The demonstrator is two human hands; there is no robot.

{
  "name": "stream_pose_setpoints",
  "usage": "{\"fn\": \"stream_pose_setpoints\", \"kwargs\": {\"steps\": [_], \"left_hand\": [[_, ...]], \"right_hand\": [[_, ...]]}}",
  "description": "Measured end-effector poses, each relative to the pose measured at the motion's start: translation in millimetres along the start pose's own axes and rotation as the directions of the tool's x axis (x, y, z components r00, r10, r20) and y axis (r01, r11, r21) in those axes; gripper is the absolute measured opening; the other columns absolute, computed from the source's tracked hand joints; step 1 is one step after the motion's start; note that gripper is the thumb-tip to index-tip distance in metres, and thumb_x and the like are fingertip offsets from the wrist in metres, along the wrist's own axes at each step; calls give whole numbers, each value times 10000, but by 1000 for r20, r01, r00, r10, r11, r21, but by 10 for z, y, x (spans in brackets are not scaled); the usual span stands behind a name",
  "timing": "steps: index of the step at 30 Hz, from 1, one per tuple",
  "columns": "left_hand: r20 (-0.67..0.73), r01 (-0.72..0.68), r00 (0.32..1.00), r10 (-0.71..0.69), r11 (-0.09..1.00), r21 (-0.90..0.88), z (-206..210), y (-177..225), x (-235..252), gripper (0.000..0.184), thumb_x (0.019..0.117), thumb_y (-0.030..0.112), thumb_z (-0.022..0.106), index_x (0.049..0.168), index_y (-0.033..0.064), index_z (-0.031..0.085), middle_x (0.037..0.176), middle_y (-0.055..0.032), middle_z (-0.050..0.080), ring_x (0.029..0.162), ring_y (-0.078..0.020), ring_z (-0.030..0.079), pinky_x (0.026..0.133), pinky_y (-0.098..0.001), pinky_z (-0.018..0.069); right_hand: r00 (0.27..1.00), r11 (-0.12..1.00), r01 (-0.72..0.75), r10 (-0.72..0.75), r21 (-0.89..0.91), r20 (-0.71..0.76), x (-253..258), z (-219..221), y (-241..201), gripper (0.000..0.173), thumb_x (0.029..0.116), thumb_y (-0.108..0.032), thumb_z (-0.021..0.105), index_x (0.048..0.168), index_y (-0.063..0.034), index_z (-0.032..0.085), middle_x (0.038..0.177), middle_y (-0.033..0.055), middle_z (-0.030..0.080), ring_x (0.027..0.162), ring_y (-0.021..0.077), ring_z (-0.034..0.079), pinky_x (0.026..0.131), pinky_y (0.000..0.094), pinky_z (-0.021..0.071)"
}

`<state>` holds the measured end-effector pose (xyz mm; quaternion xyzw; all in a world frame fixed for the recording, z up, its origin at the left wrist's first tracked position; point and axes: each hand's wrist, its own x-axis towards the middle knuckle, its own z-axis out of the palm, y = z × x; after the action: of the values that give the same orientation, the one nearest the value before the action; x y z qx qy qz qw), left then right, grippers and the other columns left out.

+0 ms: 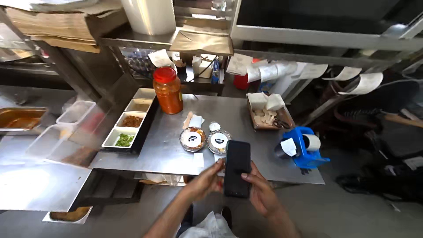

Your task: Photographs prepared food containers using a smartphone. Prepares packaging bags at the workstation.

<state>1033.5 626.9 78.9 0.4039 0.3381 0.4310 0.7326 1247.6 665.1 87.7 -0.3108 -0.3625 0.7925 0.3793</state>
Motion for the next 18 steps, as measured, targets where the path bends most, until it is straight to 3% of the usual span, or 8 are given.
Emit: {"fn": "stream_pose_setpoints", "kwargs": {"steps": [2,4,10,15,18], "left_hand": [[79,32,997,-7,949,-315,220,-226,-16,732,1053,647,219,1549,116,310,1388,-156,608,1193,-357,652,893,-577,592],[57,36,998,-14,912,-410,320,-282,13,743,1050,643,166,1560,109,252,1375,-179,605,1178,-394,657,845,-595,607],[-63,13,997,-43,911,-413,461,-286,71,708,1064,600,143,1529,97,321,1311,-174,644,1083,-353,702,710,-506,637],[-112,-8,993,-42,912,-411,509,-297,119,703,1074,570,122,1528,78,333,1301,-185,643,1068,-352,702,680,-490,635],[-172,-19,984,-51,924,-382,648,-244,145,650,1097,519,158,1467,63,437,1235,-152,677,1024,-304,717,675,-473,639]], "right_hand": [[999,997,-3,0,-76,-45,-38,-36,30,809,834,-72,658,1530,-28,247,1274,204,632,1087,297,690,912,468,605],[999,993,-26,22,-113,-41,-99,-74,-4,820,813,-47,645,1528,-24,243,1272,199,636,1082,288,694,900,456,610],[999,991,-35,34,-127,-5,-190,-145,-50,893,791,-19,661,1551,-52,194,1285,206,632,1092,301,695,907,471,608],[999,985,-17,12,-172,-29,-208,-149,-63,886,800,39,668,1549,-55,206,1268,216,643,1082,318,699,900,475,613],[998,974,12,-27,-228,-64,-272,-198,-88,911,798,40,667,1565,-49,184,1251,190,663,1056,300,714,861,471,631]]}}
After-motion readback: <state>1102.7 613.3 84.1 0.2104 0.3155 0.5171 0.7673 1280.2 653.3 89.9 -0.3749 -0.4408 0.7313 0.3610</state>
